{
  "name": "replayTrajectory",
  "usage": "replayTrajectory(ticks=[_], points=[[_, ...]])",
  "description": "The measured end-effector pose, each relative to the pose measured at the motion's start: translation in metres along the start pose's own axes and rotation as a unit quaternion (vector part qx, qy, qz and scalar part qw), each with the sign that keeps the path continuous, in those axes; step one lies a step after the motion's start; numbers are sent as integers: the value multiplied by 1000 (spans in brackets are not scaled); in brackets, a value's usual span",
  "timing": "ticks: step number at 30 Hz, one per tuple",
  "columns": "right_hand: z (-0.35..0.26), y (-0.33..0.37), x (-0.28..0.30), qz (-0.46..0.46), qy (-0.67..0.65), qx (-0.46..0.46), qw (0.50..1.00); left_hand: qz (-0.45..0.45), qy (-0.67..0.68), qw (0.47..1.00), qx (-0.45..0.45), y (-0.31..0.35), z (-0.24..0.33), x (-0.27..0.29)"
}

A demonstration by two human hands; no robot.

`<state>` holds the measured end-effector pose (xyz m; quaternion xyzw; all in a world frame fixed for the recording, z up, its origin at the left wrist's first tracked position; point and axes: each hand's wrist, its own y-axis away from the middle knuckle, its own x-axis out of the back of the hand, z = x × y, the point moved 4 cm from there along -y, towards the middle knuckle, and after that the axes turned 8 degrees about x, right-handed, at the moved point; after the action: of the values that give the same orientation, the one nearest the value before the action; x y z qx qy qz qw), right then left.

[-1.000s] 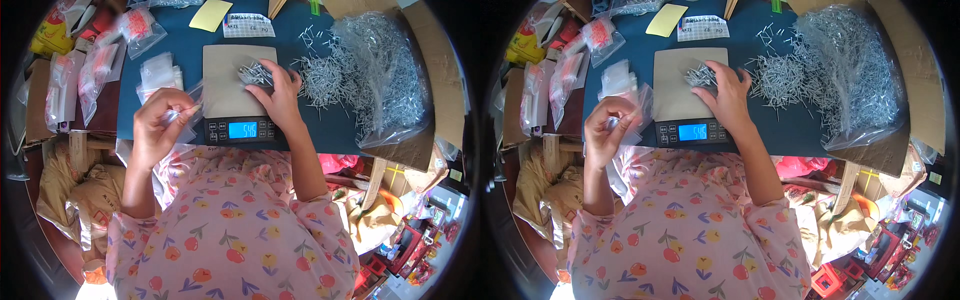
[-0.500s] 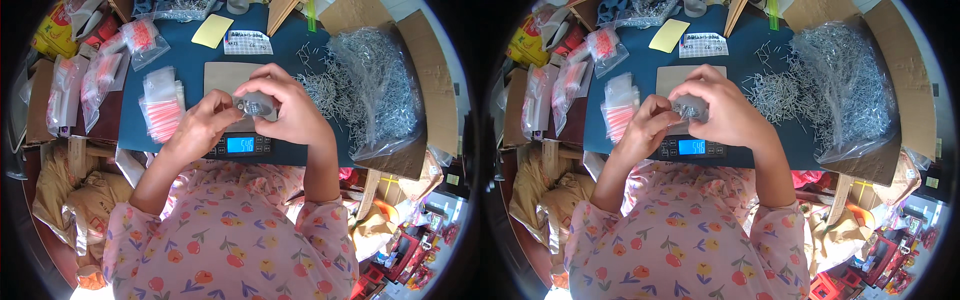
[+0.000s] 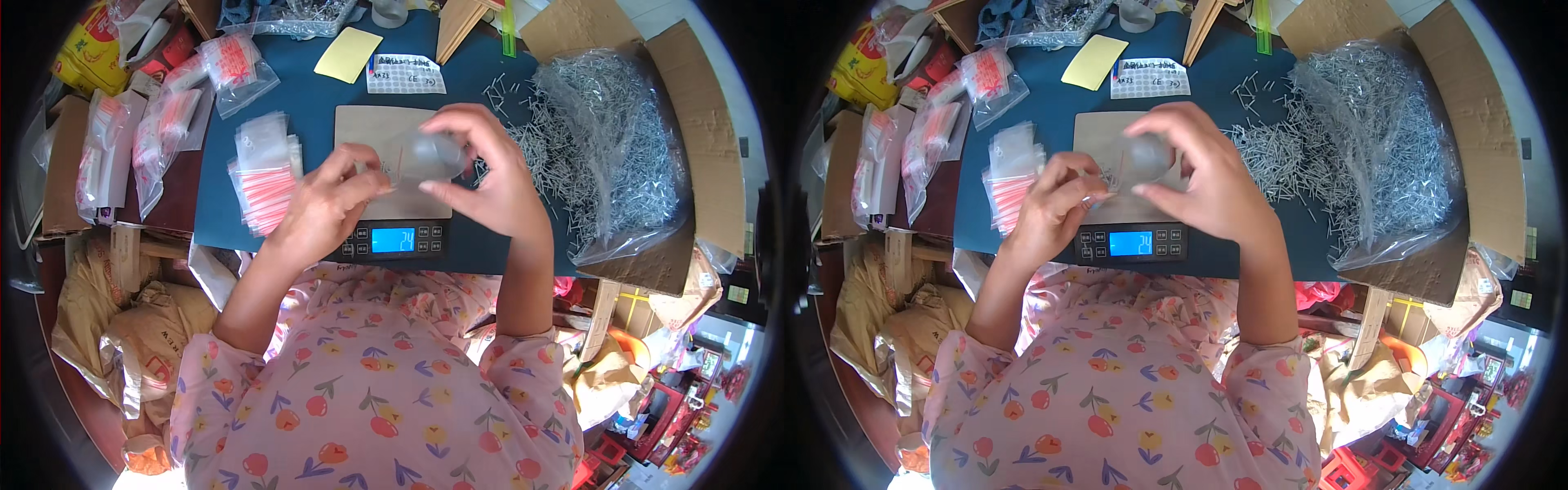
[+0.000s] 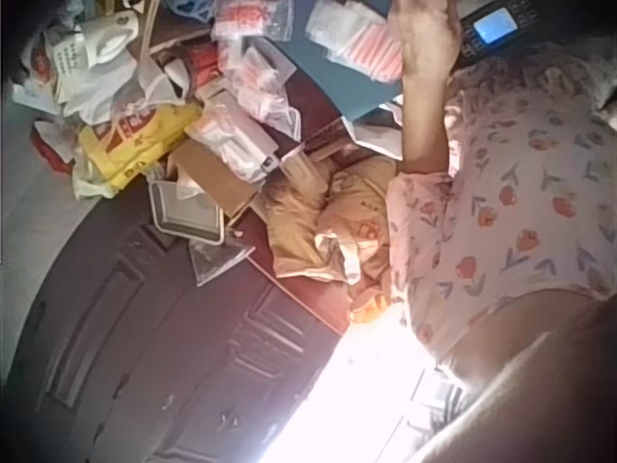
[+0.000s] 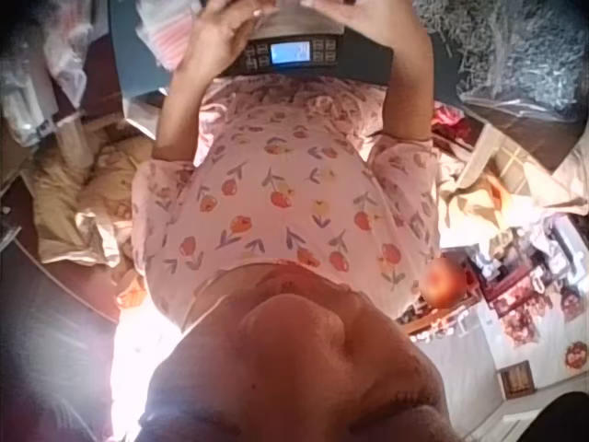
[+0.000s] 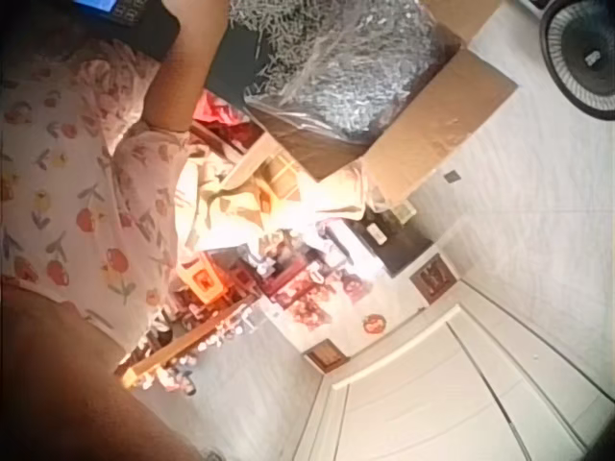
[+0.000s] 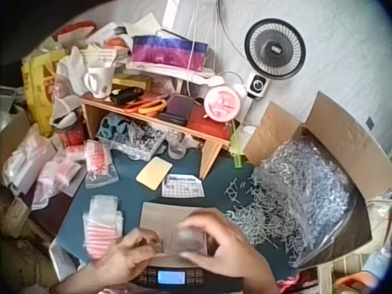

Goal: Weighing small metal fasteners on a digital scale and placing them into individual plastic bags.

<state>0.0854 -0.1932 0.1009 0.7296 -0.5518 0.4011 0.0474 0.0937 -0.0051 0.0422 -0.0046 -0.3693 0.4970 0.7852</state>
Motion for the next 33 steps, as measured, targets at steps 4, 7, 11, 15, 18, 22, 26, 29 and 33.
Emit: replayTrajectory(ticks=[4, 7, 11, 15, 18, 22, 26, 29, 33], points=[[70, 34, -15, 79, -20, -84, 993, 59, 73, 994, 57, -3, -7, 11], [67, 37, -35, 44, 83, -77, 993, 29, 132, 982, 132, 3, -20, 13], [40, 21, -38, 26, 140, 6, 990, -9, 229, 958, 171, 6, -20, 13], [21, 4, -51, 10, 149, 71, 986, -5, 274, 944, 183, 10, -27, 11], [3, 3, -55, 6, 181, 105, 978, 6, 123, 977, 172, 7, -10, 23], [-15, 2, -63, -13, 249, 151, 957, 18, -22, 992, 125, 3, 6, 29], [-19, 2, -66, 15, 231, 159, 960, 25, -17, 995, 92, 3, 12, 32], [-21, 2, -66, 17, 211, 158, 964, 6, 19, 993, 114, 8, 6, 31], [-30, 5, -59, 19, 189, 171, 967, -14, 106, 983, 148, 19, -1, 39]])
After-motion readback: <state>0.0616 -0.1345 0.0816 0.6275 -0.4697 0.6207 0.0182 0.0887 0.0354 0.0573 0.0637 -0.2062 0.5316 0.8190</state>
